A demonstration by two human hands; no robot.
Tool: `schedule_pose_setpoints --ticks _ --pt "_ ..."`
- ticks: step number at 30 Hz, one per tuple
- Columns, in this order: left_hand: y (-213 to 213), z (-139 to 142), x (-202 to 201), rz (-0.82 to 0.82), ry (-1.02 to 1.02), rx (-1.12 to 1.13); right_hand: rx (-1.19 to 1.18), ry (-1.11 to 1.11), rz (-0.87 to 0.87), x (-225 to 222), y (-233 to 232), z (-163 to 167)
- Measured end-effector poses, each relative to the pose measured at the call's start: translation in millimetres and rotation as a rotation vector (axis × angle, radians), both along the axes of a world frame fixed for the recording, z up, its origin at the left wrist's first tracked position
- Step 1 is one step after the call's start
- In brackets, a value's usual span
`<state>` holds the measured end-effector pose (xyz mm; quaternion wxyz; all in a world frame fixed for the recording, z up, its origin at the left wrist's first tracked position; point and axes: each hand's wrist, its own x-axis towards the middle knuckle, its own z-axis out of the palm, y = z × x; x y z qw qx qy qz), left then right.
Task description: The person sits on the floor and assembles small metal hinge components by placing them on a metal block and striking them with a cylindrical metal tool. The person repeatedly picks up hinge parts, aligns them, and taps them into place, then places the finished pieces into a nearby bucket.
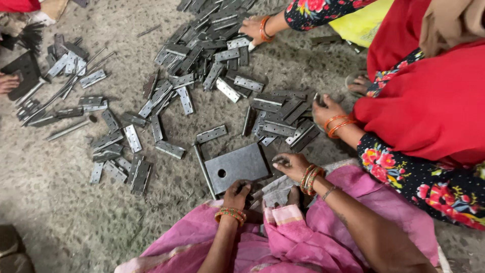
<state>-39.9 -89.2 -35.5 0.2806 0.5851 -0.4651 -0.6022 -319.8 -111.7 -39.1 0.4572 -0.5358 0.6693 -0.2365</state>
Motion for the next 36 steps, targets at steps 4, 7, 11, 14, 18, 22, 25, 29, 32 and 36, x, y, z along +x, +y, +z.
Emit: schedule_pose_setpoints --ticks 4,7,11,14,18,22,25,29,32,36 --pt "-5 3 -1 -0.037 -0.011 0.007 -0.074 -0.054 -0.009 -1 -1 1" --pt "-4 3 -1 -0.044 0.033 0.044 -0.054 -0.003 -0.009 -2 0 3" --pt "0 4 -1 -0.019 -0.023 0.038 -0.014 -0.009 -0.028 -2 1 5" --pt "0 7 -2 -0.006 0.024 0.06 -0.043 0.014 -0.025 -4 0 7" --pt "0 11 0 -0.049 -0.116 -0.044 -0.034 0.056 -0.05 -4 -1 4" --pt "3 9 1 -0.031 -0.112 -0.006 -0.06 0.021 -0.087 -4 0 -3" --pt "5 7 -2 -0.006 0.048 0.07 -0.085 0.026 -0.126 -7 -1 -10" --pt "1 14 -8 -0.062 0.045 -0.101 -0.212 -0.35 -0.394 -17 -8 -13" --pt "-10 27 -27 -0.101 -0.022 -0.19 -0.265 -0.267 -0.578 -29 -15 -8" --pt "-35 40 -82 -0.182 -0.227 -0.308 -0.274 0.05 -0.657 -45 -22 4"
